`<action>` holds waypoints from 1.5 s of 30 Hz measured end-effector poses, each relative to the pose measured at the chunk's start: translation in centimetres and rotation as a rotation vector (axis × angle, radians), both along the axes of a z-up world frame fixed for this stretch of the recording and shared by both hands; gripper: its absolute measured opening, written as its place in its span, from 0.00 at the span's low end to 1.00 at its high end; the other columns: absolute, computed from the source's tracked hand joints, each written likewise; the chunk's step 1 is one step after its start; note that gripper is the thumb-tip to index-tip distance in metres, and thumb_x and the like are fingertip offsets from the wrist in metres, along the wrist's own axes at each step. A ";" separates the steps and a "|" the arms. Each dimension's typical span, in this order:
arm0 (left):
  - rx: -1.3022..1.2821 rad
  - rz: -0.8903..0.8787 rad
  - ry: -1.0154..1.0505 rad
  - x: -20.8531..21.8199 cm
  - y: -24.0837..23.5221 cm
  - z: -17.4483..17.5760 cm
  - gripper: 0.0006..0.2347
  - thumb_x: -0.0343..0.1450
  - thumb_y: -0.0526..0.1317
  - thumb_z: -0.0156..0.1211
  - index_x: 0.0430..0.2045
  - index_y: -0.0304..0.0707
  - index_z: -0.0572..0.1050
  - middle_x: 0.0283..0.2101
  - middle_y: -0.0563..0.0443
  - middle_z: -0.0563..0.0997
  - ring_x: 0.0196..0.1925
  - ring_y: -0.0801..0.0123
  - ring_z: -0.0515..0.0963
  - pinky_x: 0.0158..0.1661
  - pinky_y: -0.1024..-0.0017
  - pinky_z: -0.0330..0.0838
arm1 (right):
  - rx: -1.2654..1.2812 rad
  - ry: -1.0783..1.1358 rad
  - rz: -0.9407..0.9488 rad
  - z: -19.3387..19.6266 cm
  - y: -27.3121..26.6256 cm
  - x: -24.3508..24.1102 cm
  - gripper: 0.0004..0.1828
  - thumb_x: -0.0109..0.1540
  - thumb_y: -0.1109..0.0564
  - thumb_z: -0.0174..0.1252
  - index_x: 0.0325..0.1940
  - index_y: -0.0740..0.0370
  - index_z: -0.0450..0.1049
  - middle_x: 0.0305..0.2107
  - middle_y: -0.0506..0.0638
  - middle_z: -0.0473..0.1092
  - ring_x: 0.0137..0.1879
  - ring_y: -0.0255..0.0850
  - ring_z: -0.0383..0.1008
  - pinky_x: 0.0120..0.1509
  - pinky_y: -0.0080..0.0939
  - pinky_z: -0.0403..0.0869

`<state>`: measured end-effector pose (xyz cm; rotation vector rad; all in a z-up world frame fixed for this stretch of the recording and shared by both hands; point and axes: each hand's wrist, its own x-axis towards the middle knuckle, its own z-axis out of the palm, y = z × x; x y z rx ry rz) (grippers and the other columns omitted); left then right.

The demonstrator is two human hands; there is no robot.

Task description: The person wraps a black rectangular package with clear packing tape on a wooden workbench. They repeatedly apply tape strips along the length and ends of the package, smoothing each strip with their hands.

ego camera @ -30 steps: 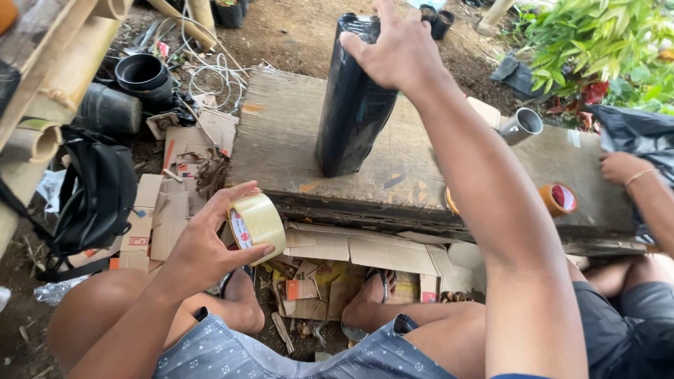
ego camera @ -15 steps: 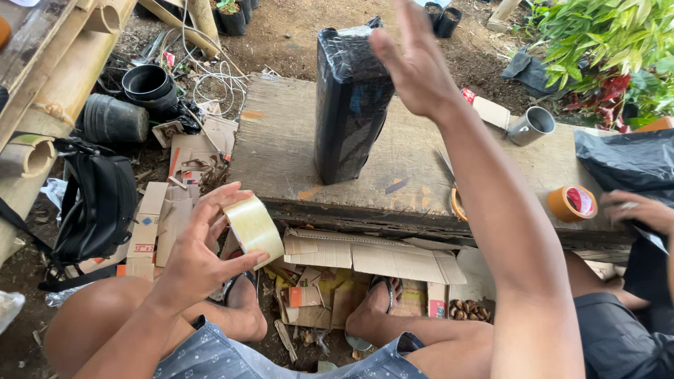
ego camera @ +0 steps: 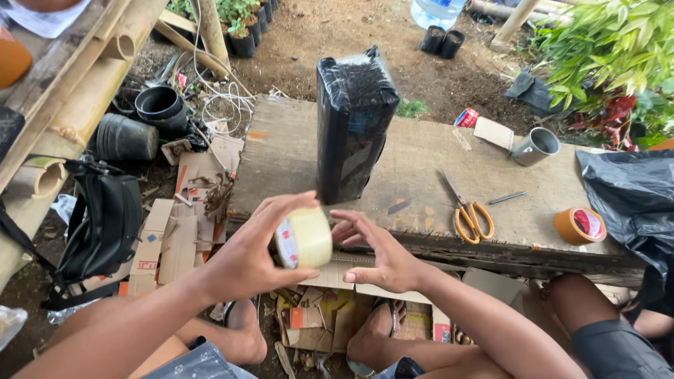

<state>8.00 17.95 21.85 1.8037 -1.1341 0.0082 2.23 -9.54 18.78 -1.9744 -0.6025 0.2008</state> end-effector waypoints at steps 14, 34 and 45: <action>-0.222 0.073 0.743 5.6 -4.1 -0.1 0.26 0.67 0.35 0.68 0.60 0.31 0.66 0.41 0.41 0.88 0.41 0.74 0.85 0.42 0.75 0.80 | -0.242 -0.142 -0.031 -1.2 0.2 1.7 0.29 0.57 0.46 0.73 0.56 0.63 0.78 0.63 0.61 0.65 0.71 0.53 0.66 0.72 0.53 0.67; -0.275 0.195 0.646 4.9 2.5 0.7 0.22 0.68 0.32 0.67 0.57 0.29 0.72 0.42 0.41 0.87 0.46 0.69 0.87 0.46 0.76 0.81 | -0.116 -0.410 -1.007 -9.3 2.4 14.4 0.75 0.48 0.39 0.81 0.78 0.60 0.32 0.68 0.67 0.49 0.74 0.61 0.53 0.77 0.62 0.58; -0.061 -0.211 0.486 1.3 3.3 1.6 0.18 0.67 0.35 0.70 0.52 0.30 0.78 0.40 0.46 0.91 0.44 0.70 0.91 0.47 0.75 0.83 | -0.800 -0.925 -0.384 -9.8 1.0 13.5 0.61 0.45 0.50 0.78 0.76 0.47 0.50 0.64 0.59 0.60 0.72 0.57 0.58 0.76 0.65 0.59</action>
